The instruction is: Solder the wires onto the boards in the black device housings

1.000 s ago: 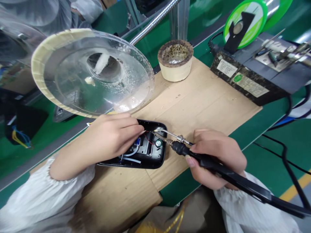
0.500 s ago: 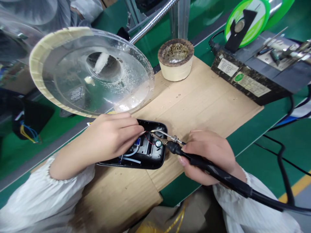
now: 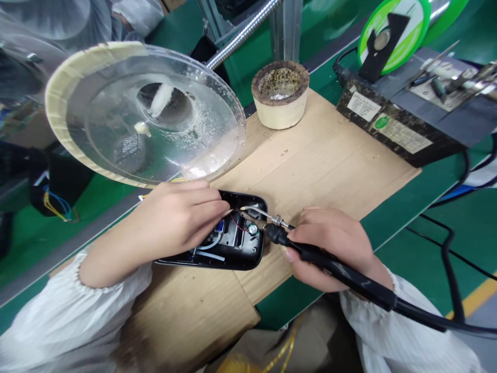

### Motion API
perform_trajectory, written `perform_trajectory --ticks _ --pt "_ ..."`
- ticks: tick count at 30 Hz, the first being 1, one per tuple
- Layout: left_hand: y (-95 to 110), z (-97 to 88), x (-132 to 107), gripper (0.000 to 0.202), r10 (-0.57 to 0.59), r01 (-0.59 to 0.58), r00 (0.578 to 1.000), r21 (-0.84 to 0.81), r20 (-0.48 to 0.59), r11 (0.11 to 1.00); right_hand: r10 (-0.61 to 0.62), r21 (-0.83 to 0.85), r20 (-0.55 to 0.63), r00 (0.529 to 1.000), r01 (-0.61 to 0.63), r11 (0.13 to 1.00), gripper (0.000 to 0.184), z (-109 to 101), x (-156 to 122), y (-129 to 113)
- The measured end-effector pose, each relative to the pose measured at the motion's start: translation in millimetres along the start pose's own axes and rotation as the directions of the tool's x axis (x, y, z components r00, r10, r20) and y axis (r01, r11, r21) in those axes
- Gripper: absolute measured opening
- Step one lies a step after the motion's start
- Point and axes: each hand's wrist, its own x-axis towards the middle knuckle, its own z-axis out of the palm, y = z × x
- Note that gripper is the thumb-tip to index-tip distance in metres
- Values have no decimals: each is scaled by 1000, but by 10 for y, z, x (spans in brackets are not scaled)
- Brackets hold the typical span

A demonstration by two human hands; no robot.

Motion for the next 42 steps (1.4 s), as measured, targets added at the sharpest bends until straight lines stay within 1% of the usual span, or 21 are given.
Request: perform_trajectory --ticks 2,6,10,14,18,19,25,29,33,39,42 --pt "0 4 0 31 -3 3 1000 0 3 1000 -9 9 7 1000 9 1000 41 -12 7 -7" --pt "1 3 3 31 3 -3 1000 1 -1 1000 -29 -6 -32 999 29 1000 38 -35 37 -25" --pt "3 -1 4 31 9 -9 1000 -2 -3 1000 -4 -3 -14 1000 4 1000 34 -41 61 -28" --pt "3 0 4 31 4 -4 1000 4 -1 1000 -29 -8 -43 999 29 1000 34 -34 53 -16" --pt "3 10 1 31 3 -3 1000 3 -6 1000 46 33 87 995 -49 998 26 -44 47 -18" --pt "3 13 0 32 2 -2 1000 2 -8 1000 58 32 103 993 -62 998 25 -46 46 -21" --pt "11 14 0 31 -7 7 1000 4 -1 1000 31 18 26 999 -32 999 35 -21 40 -37" --pt "11 11 0 32 -4 4 1000 -2 5 1000 7 -10 -3 1000 -7 1000 35 5 29 -35" --pt "9 21 -4 33 -3 3 1000 1 -5 1000 42 23 -24 999 -42 999 33 17 13 -34" --pt "9 26 -8 32 -9 9 1000 12 1 1000 35 50 38 999 -36 998 39 -46 48 -50" --pt "7 23 -6 32 0 0 1000 13 -2 1000 8 33 16 1000 -9 999 39 -80 56 -51"
